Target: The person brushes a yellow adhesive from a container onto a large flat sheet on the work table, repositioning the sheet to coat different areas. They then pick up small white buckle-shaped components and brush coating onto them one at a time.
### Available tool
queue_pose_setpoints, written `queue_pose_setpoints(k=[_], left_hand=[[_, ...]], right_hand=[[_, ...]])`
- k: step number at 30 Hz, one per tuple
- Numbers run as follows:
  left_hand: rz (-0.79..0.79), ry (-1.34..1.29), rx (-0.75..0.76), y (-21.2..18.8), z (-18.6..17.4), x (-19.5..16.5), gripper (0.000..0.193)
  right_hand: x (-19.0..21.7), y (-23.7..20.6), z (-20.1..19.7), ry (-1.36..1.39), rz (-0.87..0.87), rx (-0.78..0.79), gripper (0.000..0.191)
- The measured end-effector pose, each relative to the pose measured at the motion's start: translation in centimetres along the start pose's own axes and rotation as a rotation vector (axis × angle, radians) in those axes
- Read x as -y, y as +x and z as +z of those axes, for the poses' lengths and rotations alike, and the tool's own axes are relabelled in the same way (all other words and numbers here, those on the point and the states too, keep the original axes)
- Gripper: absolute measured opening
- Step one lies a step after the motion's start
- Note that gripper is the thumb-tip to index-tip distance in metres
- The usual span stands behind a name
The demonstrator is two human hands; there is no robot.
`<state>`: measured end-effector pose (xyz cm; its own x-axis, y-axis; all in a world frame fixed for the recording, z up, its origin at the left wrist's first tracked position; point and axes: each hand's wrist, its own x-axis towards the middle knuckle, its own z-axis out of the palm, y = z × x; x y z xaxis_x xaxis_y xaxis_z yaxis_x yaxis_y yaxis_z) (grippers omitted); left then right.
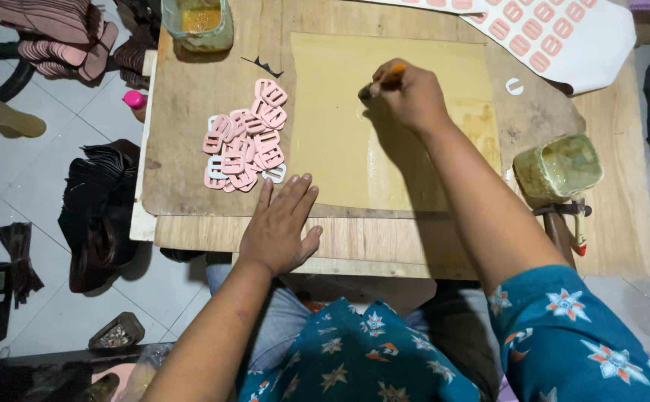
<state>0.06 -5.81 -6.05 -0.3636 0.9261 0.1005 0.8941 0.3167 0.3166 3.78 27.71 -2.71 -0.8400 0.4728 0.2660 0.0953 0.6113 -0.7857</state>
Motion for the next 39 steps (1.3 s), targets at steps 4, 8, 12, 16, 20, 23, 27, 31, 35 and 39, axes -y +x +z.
queue_pose_setpoints(k=[4, 8, 12, 16, 20, 23, 27, 31, 35, 39], left_hand=[[-0.009, 0.029, -0.021, -0.1, -0.1, -0.2, 0.072], [-0.006, 0.046, -0.029, -0.2, 0.0, -0.2, 0.071], [-0.003, 0.053, -0.049, -0.2, 0.1, -0.2, 0.071], [-0.001, 0.032, -0.060, -0.1, 0.1, -0.1, 0.071], [-0.006, 0.025, -0.057, -0.1, 0.1, -0.1, 0.072], [-0.009, 0.032, -0.055, -0.1, 0.1, -0.1, 0.072], [-0.012, 0.027, -0.033, 0.0, 0.1, -0.1, 0.072], [-0.022, 0.020, -0.030, -0.2, 0.2, -0.2, 0.071], [-0.020, 0.030, -0.029, -0.1, 0.1, -0.2, 0.071], [-0.022, 0.020, -0.034, -0.1, 0.0, -0.3, 0.071]], right_hand=[[2.3, -3.0, -0.6, -0.020, 0.143, 0.165, 0.010], [4.9, -7.9, -0.8, 0.033, 0.183, 0.248, 0.010], [6.5, -12.3, -0.6, 0.037, 0.146, 0.304, 0.011], [6.4, -13.8, -0.9, 0.116, 0.261, 0.385, 0.014], [4.4, -10.6, -2.3, 0.146, 0.241, 0.179, 0.015], [3.1, -7.1, -1.7, 0.204, 0.142, 0.054, 0.018], [2.2, -3.3, 0.6, 0.118, 0.077, 0.024, 0.020], [2.3, -3.4, 1.3, -0.094, -0.097, 0.048, 0.019], [4.5, -8.1, 1.1, -0.207, -0.046, 0.220, 0.020], [7.3, -13.9, 0.4, -0.209, -0.129, 0.335, 0.017]])
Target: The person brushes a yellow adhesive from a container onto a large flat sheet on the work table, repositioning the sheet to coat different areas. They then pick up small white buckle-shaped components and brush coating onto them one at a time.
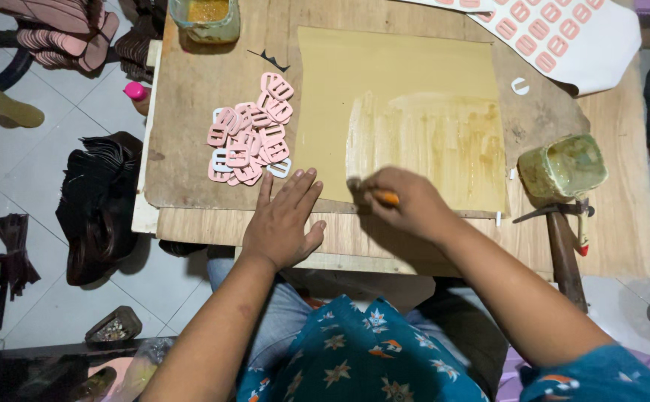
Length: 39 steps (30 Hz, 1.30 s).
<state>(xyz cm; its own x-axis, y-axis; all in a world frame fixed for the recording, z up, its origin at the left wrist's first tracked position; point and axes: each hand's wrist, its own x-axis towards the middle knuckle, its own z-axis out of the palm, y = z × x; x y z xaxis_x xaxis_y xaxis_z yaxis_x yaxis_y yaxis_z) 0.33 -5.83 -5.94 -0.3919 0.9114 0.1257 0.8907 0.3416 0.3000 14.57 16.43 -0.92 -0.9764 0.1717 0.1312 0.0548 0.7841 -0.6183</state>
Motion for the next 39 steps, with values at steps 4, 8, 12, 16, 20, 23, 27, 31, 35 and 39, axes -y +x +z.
queue_pose_setpoints(k=[4, 8, 12, 16, 20, 23, 27, 31, 35, 39], left_hand=[[0.001, 0.002, -0.004, 0.0, -0.1, 0.0, 0.071], [-0.002, -0.001, -0.003, 0.0, 0.0, 0.0, 0.071], [0.001, 0.003, 0.009, 0.1, 0.0, 0.0, 0.071], [-0.009, -0.004, 0.032, 0.1, 0.0, 0.0, 0.070], [-0.001, -0.008, 0.012, 0.0, 0.1, 0.1, 0.069], [-0.042, 0.044, 0.118, 0.1, 0.3, 0.2, 0.068], [0.008, 0.016, -0.019, -0.1, 0.3, 0.3, 0.070], [0.007, -0.024, -0.038, -0.3, 0.3, 0.6, 0.069], [0.018, -0.050, -0.070, -0.3, 0.2, 0.8, 0.071], [0.036, -0.002, -0.073, -0.3, 0.0, 0.7, 0.069]], right_hand=[[0.2, -1.3, -0.6, 0.232, 0.126, 0.035, 0.013], [-2.1, 1.8, -1.9, 0.242, 0.351, -0.129, 0.011], [-3.8, 7.5, -1.4, -0.202, -0.050, -0.221, 0.023], [-3.5, 12.3, 0.0, -0.418, 0.008, -0.088, 0.030], [-0.2, 12.3, 1.5, -0.196, 0.015, 0.166, 0.031], [2.7, 8.3, 1.0, -0.068, -0.037, 0.165, 0.038], [2.6, 1.7, -4.9, 0.245, 0.108, 0.013, 0.033], [-1.4, -5.3, -12.3, 0.095, 0.228, -0.492, 0.018], [-6.4, -11.4, -17.1, 0.132, 0.468, -0.813, 0.021], [-10.4, -14.1, -17.9, -0.162, 0.771, -0.739, 0.020]])
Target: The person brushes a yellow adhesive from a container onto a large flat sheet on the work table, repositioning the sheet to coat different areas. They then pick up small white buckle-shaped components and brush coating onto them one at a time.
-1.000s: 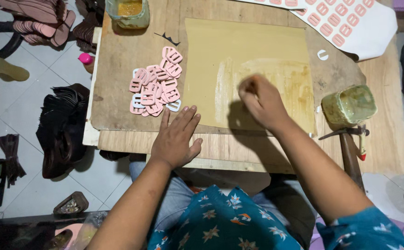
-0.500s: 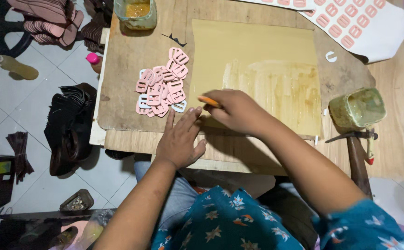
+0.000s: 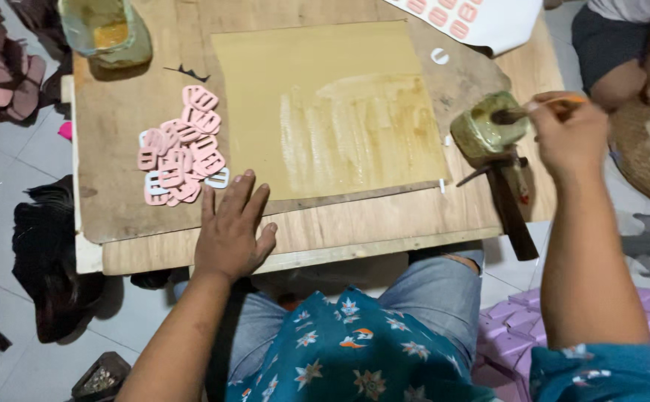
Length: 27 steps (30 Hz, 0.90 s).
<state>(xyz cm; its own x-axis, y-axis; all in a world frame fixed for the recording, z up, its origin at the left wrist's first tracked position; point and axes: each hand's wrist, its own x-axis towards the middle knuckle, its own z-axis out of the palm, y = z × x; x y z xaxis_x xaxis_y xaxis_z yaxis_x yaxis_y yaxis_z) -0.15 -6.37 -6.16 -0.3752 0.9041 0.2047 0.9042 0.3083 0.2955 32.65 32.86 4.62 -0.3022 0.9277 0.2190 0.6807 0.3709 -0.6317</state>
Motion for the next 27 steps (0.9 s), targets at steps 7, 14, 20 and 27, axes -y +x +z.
queue_pose_setpoints(k=[7, 14, 20, 27], left_hand=[[-0.003, 0.042, 0.029, 0.2, -0.4, -0.1, 0.067], [-0.005, 0.034, 0.032, 0.2, -0.2, -0.1, 0.067], [-0.021, 0.035, 0.043, 0.1, 0.0, -0.2, 0.066], [-0.021, -0.003, 0.048, 0.2, 0.0, -0.4, 0.067]], right_hand=[[-1.9, 0.0, 3.6, -0.140, -0.117, 0.000, 0.030], [-2.6, -1.2, 2.4, 0.085, -0.159, 0.089, 0.022], [0.3, -2.2, 1.4, 0.754, 0.049, -0.100, 0.017], [8.4, -0.3, 13.2, 0.881, 0.054, 0.273, 0.017]])
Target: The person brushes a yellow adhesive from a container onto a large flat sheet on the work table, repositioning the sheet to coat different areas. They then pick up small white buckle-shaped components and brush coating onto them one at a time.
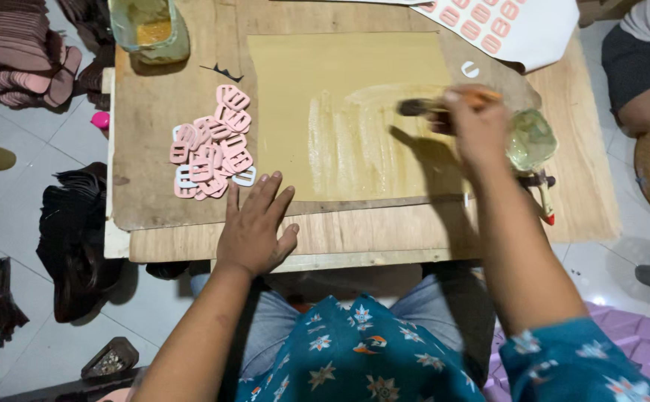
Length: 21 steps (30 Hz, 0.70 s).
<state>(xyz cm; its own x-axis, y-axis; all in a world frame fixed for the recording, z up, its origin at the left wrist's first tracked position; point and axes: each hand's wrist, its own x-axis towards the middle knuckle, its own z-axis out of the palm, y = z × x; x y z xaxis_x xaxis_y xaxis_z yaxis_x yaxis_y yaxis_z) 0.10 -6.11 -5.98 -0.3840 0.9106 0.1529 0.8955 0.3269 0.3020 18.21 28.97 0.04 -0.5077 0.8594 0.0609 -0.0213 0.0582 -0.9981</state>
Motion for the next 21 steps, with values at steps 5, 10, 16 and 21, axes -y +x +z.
queue_pose_setpoints(k=[5, 10, 16, 21], left_hand=[[-0.008, 0.011, -0.004, 0.0, 0.0, -0.2, 0.068], [-0.003, 0.000, 0.006, 0.1, -0.1, -0.1, 0.067], [-0.008, -0.022, 0.041, 0.2, -0.1, -0.2, 0.068], [-0.012, -0.021, 0.072, 0.2, -0.2, -0.3, 0.069]], right_hand=[[-3.5, 5.0, 9.6, -0.109, 0.009, 0.087, 0.019], [-4.2, 6.6, 10.5, -0.553, -0.275, 0.041, 0.024], [-4.1, 6.1, 10.1, -0.860, -0.405, -0.004, 0.022], [-5.4, 5.1, 14.2, -0.615, -0.318, 0.101, 0.020]])
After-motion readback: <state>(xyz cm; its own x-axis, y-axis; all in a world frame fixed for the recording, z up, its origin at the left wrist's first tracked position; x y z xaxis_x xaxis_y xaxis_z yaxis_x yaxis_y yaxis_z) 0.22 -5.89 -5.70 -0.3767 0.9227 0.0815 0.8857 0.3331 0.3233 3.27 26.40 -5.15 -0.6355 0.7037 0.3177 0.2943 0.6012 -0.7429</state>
